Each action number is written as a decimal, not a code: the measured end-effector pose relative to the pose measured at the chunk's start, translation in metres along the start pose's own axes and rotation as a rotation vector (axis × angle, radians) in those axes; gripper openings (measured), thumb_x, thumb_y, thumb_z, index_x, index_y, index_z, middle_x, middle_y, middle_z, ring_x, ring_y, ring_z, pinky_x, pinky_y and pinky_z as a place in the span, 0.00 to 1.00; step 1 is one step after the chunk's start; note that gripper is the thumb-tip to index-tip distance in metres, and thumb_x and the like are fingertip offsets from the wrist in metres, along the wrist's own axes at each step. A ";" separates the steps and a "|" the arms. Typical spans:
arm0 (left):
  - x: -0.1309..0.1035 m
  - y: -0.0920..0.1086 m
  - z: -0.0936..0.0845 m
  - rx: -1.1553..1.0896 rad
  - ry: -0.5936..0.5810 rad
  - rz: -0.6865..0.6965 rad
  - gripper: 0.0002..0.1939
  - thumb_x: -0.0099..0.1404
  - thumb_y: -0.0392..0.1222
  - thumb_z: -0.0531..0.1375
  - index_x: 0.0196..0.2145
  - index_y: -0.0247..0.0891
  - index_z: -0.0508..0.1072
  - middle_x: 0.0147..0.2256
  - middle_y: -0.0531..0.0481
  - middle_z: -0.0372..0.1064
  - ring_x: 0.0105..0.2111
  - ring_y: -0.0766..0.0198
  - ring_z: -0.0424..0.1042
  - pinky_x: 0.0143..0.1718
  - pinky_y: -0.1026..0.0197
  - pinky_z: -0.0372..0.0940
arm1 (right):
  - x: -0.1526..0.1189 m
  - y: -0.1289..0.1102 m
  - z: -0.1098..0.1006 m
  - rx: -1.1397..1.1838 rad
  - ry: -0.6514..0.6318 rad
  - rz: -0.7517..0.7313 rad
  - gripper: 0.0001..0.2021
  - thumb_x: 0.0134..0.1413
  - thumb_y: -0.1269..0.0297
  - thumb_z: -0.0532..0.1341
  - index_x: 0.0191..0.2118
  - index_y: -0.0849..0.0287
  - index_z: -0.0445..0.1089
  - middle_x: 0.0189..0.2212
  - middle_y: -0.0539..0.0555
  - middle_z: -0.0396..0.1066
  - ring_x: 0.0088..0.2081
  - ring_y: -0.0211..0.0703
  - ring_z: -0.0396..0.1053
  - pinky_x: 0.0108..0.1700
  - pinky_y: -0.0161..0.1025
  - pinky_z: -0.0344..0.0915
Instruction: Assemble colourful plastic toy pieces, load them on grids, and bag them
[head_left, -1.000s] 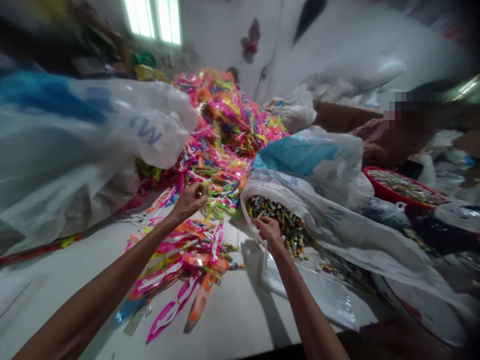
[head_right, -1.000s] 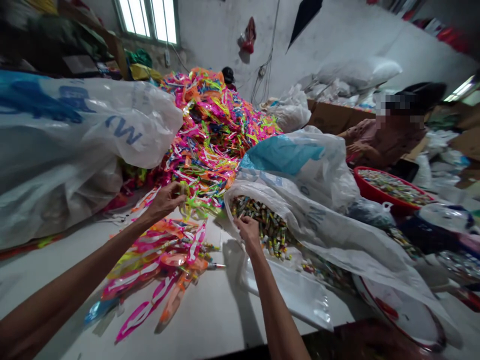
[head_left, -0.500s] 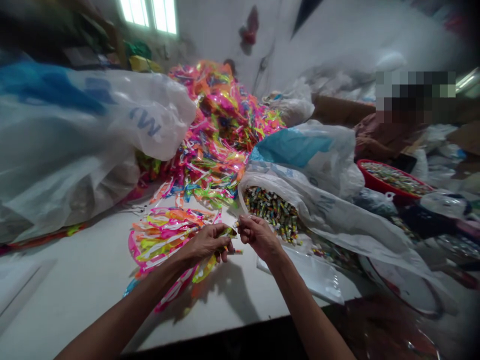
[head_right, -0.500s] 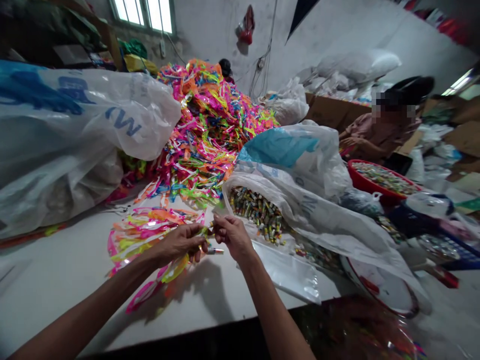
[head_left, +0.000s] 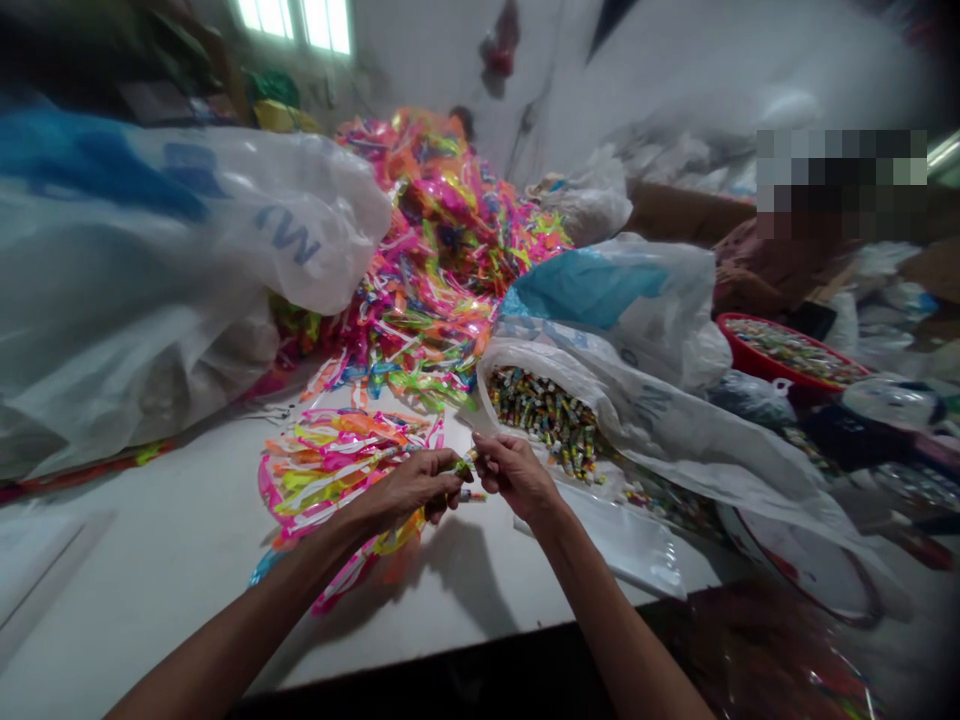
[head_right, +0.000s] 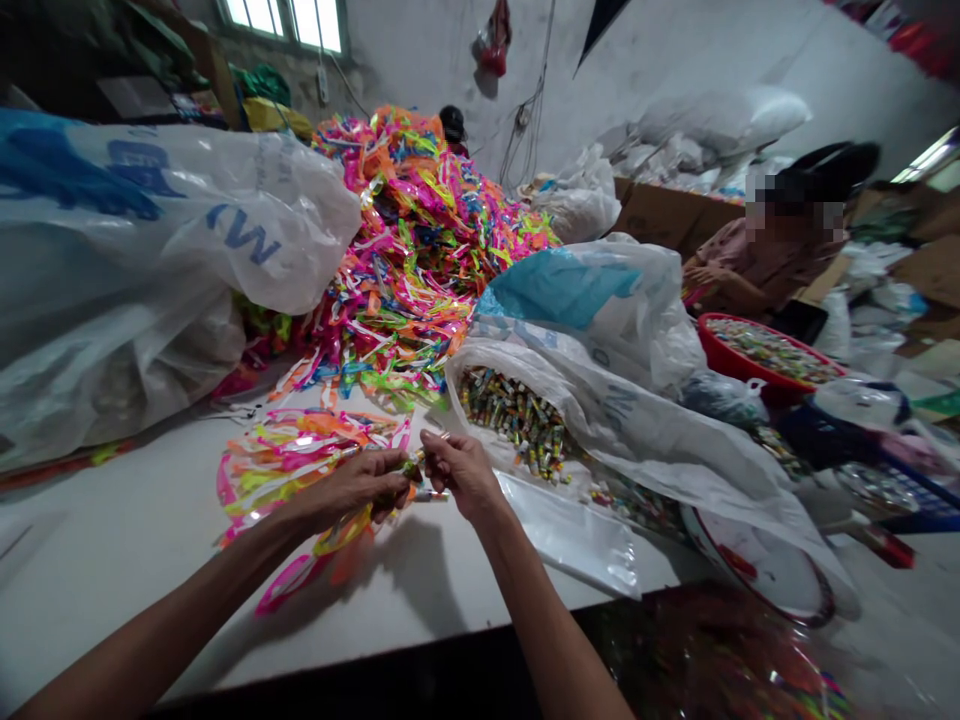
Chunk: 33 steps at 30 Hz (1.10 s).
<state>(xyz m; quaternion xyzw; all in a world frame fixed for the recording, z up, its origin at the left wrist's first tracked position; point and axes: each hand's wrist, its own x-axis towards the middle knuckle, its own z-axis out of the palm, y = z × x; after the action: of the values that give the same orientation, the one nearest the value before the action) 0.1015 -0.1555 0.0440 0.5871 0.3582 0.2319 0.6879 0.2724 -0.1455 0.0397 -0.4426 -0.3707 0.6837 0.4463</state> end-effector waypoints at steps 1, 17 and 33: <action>0.000 -0.001 0.000 0.005 -0.003 0.006 0.07 0.59 0.42 0.54 0.32 0.35 0.65 0.24 0.54 0.65 0.18 0.72 0.62 0.21 0.67 0.56 | 0.000 0.000 0.001 -0.010 0.007 0.001 0.20 0.37 0.52 0.69 0.18 0.61 0.61 0.11 0.43 0.58 0.12 0.26 0.50 0.13 0.27 0.46; 0.001 0.004 -0.005 0.026 0.005 -0.022 0.13 0.60 0.50 0.55 0.32 0.36 0.65 0.22 0.55 0.62 0.19 0.70 0.60 0.22 0.66 0.55 | 0.006 0.004 0.006 -0.107 0.124 -0.004 0.22 0.34 0.50 0.69 0.17 0.61 0.61 0.10 0.43 0.57 0.11 0.26 0.48 0.12 0.28 0.42; 0.007 0.019 -0.079 1.112 0.290 0.144 0.20 0.63 0.55 0.51 0.25 0.38 0.71 0.24 0.50 0.67 0.25 0.63 0.65 0.29 0.63 0.53 | 0.024 0.013 -0.015 -0.261 0.154 -0.043 0.21 0.41 0.46 0.63 0.28 0.63 0.68 0.16 0.46 0.64 0.13 0.29 0.56 0.16 0.29 0.52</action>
<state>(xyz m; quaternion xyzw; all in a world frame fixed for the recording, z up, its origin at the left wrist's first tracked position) 0.0474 -0.0962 0.0564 0.8454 0.4759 0.1333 0.2026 0.2782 -0.1260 0.0160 -0.5401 -0.4304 0.5840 0.4265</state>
